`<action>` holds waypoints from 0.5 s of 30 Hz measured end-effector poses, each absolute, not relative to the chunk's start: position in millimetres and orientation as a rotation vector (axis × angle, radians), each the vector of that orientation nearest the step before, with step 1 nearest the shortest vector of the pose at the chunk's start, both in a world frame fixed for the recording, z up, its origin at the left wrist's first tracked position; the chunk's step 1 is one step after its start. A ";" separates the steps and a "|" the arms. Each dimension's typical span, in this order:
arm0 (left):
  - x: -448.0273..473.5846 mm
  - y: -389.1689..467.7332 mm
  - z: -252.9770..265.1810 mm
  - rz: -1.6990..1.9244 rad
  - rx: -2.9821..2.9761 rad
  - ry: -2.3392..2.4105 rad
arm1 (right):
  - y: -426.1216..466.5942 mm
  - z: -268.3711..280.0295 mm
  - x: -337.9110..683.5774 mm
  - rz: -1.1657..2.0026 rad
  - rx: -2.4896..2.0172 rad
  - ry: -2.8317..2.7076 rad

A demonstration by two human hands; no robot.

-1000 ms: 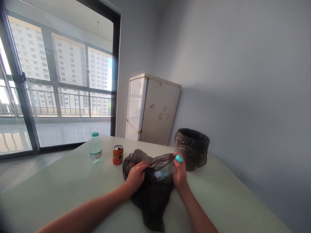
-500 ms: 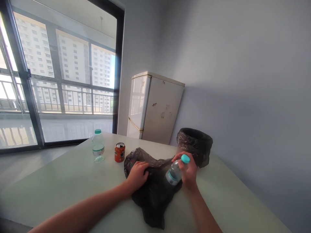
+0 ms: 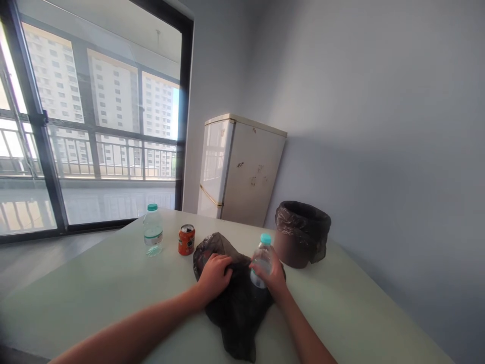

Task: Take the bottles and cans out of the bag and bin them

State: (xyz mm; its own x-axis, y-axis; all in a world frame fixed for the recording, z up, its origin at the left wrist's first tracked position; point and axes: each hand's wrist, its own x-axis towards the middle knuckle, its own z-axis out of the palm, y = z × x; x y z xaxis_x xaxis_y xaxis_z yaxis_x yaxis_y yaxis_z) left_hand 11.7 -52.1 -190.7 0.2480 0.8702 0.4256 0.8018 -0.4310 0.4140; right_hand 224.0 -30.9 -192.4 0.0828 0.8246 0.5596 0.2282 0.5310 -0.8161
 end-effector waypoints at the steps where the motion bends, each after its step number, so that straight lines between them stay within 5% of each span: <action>1: 11.6 -52.1 -190.6 0.930 2.393 1.614 | -29.7 -193.0 224.5 0.667 -0.946 -1.465; 4: 11.8 -51.6 -191.1 0.918 2.401 1.626 | -26.9 -190.8 229.6 0.876 -0.902 -1.461; 11: 11.8 -50.0 -196.3 0.906 2.416 1.628 | -43.6 -158.2 228.8 0.325 -0.926 -1.194; 15: 12.6 -48.7 -202.6 0.943 2.386 1.621 | -83.7 -126.2 179.2 0.440 -0.961 -1.275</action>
State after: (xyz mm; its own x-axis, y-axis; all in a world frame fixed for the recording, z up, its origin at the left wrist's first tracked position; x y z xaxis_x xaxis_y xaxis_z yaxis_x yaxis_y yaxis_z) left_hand 12.6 -48.7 -202.6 0.2385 0.8708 0.4300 0.8043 -0.4252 0.4151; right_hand 179.2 -83.7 -126.2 0.2804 0.7494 0.5998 0.2196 0.5582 -0.8001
